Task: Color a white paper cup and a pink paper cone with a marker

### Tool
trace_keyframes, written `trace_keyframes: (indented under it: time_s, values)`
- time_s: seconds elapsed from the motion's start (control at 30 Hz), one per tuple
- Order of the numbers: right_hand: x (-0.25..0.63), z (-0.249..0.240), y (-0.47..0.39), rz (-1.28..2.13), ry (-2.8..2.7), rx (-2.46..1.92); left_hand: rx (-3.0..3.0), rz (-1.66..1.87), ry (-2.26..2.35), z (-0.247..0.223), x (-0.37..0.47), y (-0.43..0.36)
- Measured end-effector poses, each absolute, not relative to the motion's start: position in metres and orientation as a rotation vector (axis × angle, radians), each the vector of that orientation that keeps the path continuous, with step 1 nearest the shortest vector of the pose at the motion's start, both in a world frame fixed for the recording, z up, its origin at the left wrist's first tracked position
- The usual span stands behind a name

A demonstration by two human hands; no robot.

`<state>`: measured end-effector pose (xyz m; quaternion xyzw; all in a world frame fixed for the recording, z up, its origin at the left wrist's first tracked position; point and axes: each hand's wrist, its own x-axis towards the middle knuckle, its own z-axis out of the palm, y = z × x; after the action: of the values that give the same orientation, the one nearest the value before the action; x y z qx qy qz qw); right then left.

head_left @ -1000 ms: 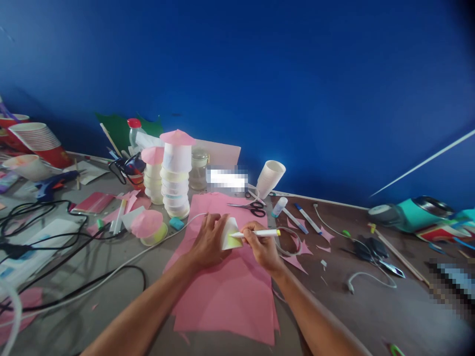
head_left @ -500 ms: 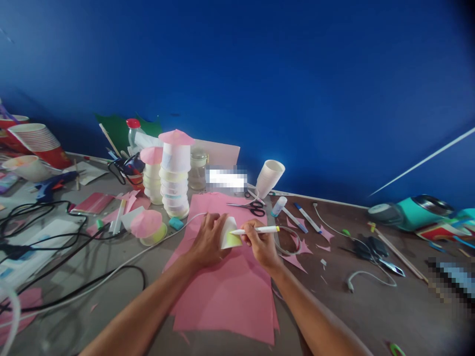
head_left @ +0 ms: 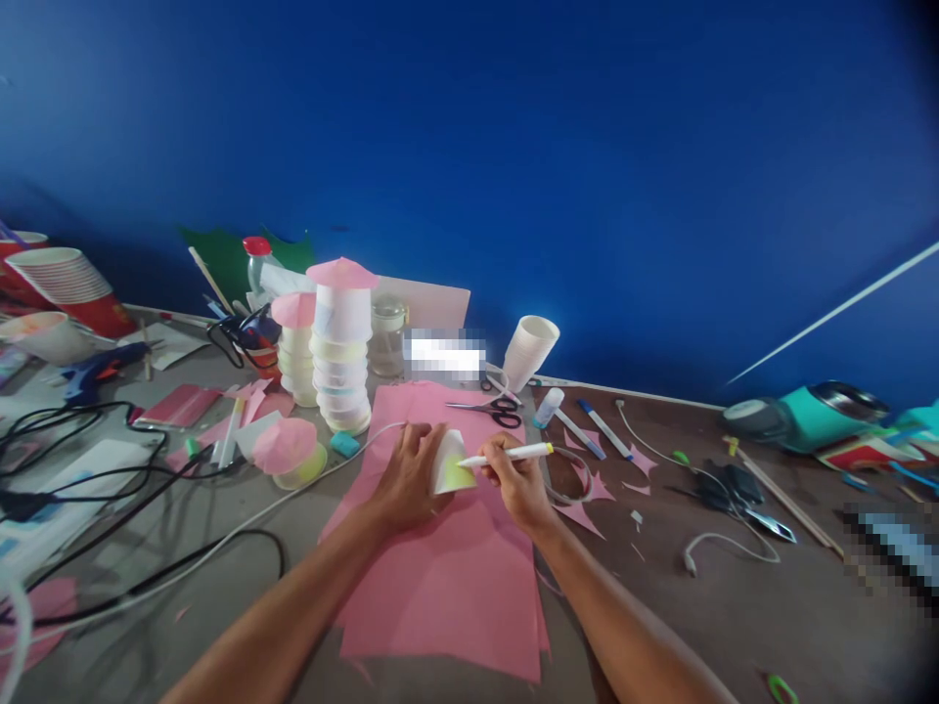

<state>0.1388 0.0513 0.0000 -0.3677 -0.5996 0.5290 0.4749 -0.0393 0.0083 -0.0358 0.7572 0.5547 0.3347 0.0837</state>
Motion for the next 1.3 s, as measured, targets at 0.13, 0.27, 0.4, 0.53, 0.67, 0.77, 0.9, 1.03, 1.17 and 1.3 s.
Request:
trace_keyframes:
  time_s: [0.13,0.27,0.4,0.53,0.67,0.77,0.9,1.03,1.17,1.3]
  values:
    - [0.139,0.002,0.05,1.288,-1.473,-0.887,2.272,1.005,1.637,-0.036,-0.04,0.009]
    - [0.14,0.002,0.05,1.297,-1.5,-0.882,2.281,1.007,1.649,-0.036,-0.039,0.009]
    - [0.139,-0.002,0.051,1.308,-1.499,-0.869,2.28,0.991,1.665,-0.036,-0.039,0.008]
    - [0.139,-0.006,0.052,1.304,-1.503,-0.865,2.292,0.985,1.658,-0.038,-0.04,0.009]
    - [0.14,-0.007,0.053,1.321,-1.5,-0.863,2.287,1.003,1.664,-0.038,-0.04,0.009]
    - [0.139,-0.007,0.052,1.334,-1.505,-0.867,2.297,1.01,1.665,-0.037,-0.04,0.009]
    - [0.138,-0.008,0.052,1.335,-1.522,-0.864,2.298,1.012,1.671,-0.038,-0.04,0.009]
    - [0.14,-0.009,0.054,1.289,-1.521,-0.868,2.301,0.993,1.662,-0.037,-0.04,0.009]
    - [0.14,-0.009,0.053,1.309,-1.543,-0.866,2.31,1.013,1.662,-0.038,-0.041,0.009]
    - [0.14,-0.008,0.053,1.305,-1.529,-0.861,2.305,1.015,1.665,-0.038,-0.04,0.009]
